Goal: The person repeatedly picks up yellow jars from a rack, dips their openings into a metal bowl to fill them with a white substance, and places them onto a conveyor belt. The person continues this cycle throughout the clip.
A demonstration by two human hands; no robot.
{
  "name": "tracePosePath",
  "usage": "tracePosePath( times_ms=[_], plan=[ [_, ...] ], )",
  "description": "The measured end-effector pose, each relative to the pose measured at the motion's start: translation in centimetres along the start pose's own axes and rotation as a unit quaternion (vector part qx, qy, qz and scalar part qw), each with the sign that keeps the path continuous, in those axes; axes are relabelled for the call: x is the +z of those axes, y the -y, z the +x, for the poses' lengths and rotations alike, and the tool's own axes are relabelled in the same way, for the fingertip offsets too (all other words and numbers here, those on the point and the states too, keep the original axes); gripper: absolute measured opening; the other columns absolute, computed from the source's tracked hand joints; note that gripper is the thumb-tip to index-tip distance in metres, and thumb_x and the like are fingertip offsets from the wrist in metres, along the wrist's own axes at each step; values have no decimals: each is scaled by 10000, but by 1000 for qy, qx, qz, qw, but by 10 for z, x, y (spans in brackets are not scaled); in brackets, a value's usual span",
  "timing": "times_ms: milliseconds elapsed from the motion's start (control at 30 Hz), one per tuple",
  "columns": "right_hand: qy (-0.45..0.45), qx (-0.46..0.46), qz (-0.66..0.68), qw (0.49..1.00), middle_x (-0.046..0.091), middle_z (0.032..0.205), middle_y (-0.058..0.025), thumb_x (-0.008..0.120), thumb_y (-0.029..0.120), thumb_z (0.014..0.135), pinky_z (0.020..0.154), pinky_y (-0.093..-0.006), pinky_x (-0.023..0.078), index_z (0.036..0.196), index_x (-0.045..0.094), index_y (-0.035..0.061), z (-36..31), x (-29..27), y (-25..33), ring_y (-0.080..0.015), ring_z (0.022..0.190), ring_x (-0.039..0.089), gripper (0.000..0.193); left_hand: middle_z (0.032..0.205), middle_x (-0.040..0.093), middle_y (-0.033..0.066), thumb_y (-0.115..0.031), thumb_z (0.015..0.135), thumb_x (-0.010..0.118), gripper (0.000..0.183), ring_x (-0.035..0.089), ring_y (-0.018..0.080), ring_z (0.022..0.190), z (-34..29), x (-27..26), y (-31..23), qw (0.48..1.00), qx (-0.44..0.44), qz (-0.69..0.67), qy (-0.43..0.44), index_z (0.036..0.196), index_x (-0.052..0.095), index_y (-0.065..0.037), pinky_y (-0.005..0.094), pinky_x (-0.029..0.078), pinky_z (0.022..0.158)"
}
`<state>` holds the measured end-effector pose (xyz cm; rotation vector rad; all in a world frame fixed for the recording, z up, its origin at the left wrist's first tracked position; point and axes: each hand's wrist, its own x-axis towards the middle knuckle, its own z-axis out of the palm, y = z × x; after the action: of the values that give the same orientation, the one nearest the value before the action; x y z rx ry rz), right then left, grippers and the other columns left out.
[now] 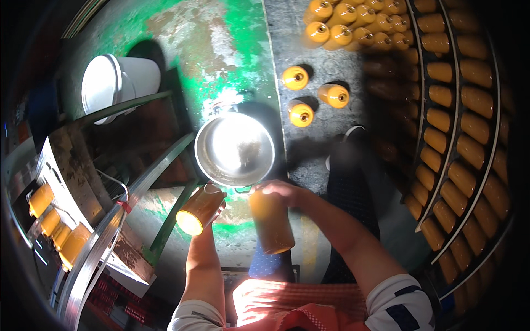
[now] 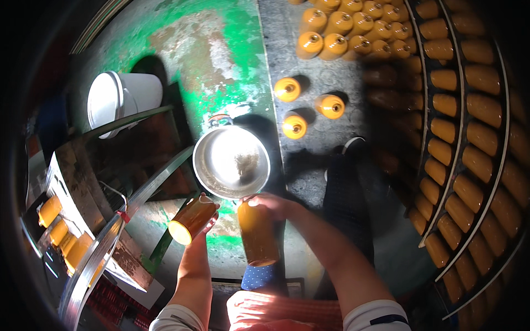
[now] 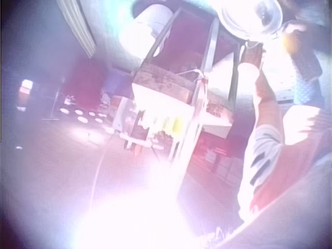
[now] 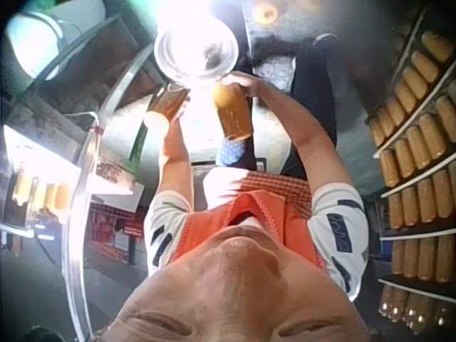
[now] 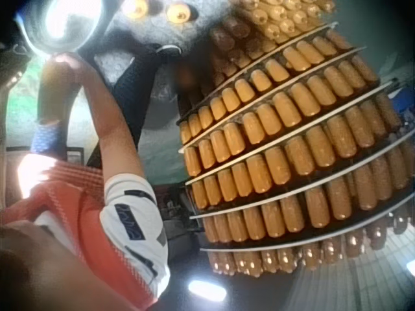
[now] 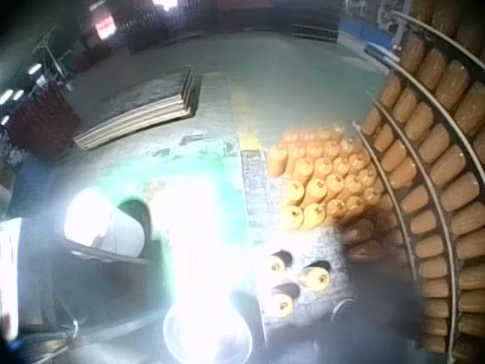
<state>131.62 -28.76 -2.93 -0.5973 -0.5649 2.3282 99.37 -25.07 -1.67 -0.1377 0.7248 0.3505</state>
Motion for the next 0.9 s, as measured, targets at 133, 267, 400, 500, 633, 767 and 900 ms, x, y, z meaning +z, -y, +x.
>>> tracePosePath(
  times_ms=[133,267,400,500,633,767,900],
  plan=[
    [-122,30,41,991,639,1232,-156,507,161,919,1017,-388,445,1273,586,-27,-75,-46,45,-235,1131,604,410,1233,565,285,-395,1017,493,414,617,422,1054,5,40,8,705,32,685,-179,1362,532,-170,498,599,762],
    [-251,31,7,967,652,1210,-135,578,186,876,1041,-373,419,1232,623,-24,-135,-63,76,-226,1161,584,415,1226,597,243,-375,1019,497,441,657,389,1004,46,55,22,643,102,747,-131,1385,475,-132,531,580,757],
    [-238,8,35,971,643,1224,-113,615,166,852,1067,-374,391,1219,642,-8,-141,-51,71,-226,1203,554,407,1221,521,308,-369,999,494,453,616,475,958,77,59,15,894,-20,444,-59,1368,469,-108,538,543,857],
    [-262,-1,67,963,637,1233,-107,637,162,845,1054,-354,404,1192,670,16,-148,-49,67,-205,1178,566,378,1022,700,165,-218,981,540,301,689,269,870,74,78,18,862,61,493,-94,1202,595,-22,391,571,785],
    [-444,-105,-184,871,642,1090,-42,678,96,826,933,-300,467,1162,699,52,-165,-78,75,-146,1016,604,340,1197,661,159,-255,944,607,383,649,277,1058,105,120,3,974,58,190,-108,1201,628,28,412,496,957],
    [-618,-124,-433,644,549,1244,-167,752,167,758,1027,-395,417,1154,732,153,-155,-120,64,-320,1167,521,397,1227,636,103,-197,849,744,477,611,209,1091,177,150,16,844,102,522,-63,1270,627,-4,349,477,980],
    [-658,-128,-529,521,437,1399,-160,775,223,736,1088,-439,360,1144,744,276,-144,-168,41,-360,1249,443,412,1331,573,189,-139,726,835,495,590,307,1176,254,159,81,592,198,774,-106,1202,705,-181,376,461,1021]
  ],
)
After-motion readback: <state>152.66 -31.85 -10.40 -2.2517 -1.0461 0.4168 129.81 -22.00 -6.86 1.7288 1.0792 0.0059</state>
